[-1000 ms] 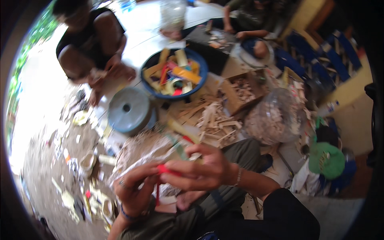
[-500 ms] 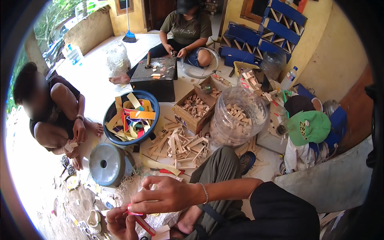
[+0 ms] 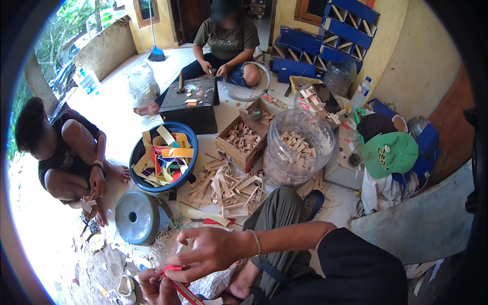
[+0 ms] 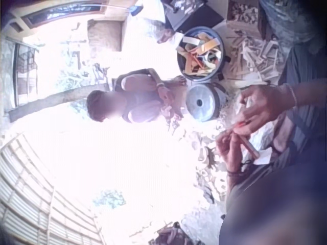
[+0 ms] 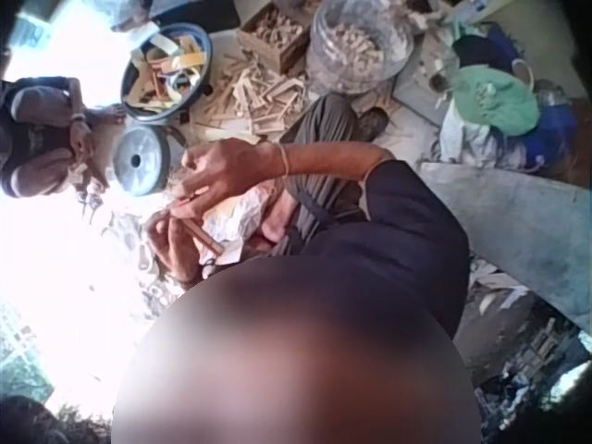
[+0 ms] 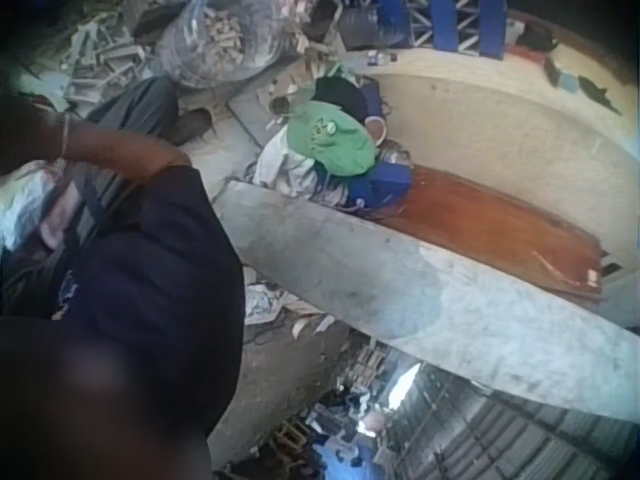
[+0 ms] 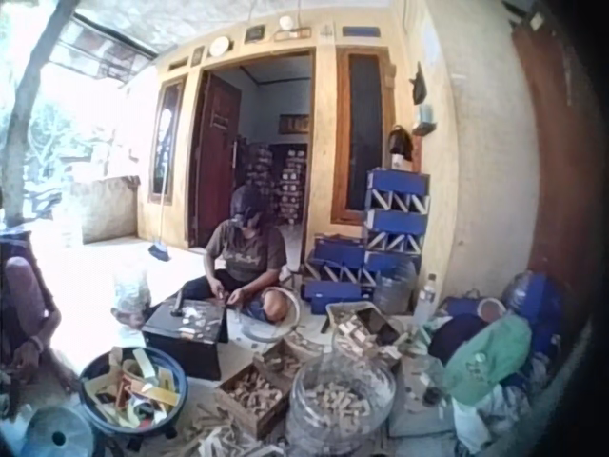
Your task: The person sits on the floor and assembles a small paper craft by folding a red printed strip around a wooden frame. They use scissors to trim excess paper and tuck the ends into the frame, repeating the process with another strip.
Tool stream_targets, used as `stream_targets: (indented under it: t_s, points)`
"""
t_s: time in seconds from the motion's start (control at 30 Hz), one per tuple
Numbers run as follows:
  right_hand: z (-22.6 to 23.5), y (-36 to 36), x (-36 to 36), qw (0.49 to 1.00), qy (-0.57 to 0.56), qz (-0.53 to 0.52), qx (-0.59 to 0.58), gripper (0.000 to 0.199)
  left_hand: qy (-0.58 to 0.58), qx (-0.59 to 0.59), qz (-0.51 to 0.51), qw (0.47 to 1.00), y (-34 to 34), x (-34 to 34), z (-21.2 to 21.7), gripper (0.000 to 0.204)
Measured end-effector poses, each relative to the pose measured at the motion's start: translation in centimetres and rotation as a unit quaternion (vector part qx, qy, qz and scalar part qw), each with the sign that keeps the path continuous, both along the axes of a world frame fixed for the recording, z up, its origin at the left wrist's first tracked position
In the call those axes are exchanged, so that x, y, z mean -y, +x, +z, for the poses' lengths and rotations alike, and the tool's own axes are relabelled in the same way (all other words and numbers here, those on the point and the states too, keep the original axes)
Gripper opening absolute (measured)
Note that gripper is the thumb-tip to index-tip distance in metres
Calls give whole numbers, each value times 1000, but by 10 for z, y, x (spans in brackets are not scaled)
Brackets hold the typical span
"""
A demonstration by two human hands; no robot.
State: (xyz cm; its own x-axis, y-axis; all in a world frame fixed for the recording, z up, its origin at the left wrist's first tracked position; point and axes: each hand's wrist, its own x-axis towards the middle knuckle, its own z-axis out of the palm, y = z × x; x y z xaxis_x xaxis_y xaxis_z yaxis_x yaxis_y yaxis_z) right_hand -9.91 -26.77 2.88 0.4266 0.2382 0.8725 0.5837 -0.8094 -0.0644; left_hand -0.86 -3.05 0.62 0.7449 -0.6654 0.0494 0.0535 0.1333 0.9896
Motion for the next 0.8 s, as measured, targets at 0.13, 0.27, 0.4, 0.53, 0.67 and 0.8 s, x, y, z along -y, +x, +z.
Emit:
stream_targets:
  t_s: [0.13, 0.27, 0.4, 0.53, 0.67, 0.8]
  points:
    - [2, 1, 4, 1000, -8, -1, 11, 23, -46, -84, -71, 993, -4, 7, 14, 23]
    - [5, -2, 13, 999, -40, -5, 2, 26, -62, -92, -40, 993, -8, 19, 22, 31]
    - [13, -7, 18, 991, -122, -48, -16, 28, -88, -121, -80, 985, -9, 18, 32, 27]
    - [28, -12, 15, 996, -62, -27, -59, 24, -119, -32, -101, 987, -8, 22, 36, 32]
    - [38, -10, 13, 977, 117, 80, -157, 32, -170, -68, -115, 976, -6, 23, 36, 29]
    - [44, -11, 7, 929, 257, 89, -249, 27, -148, -34, -99, 983, -5, 21, 34, 30]
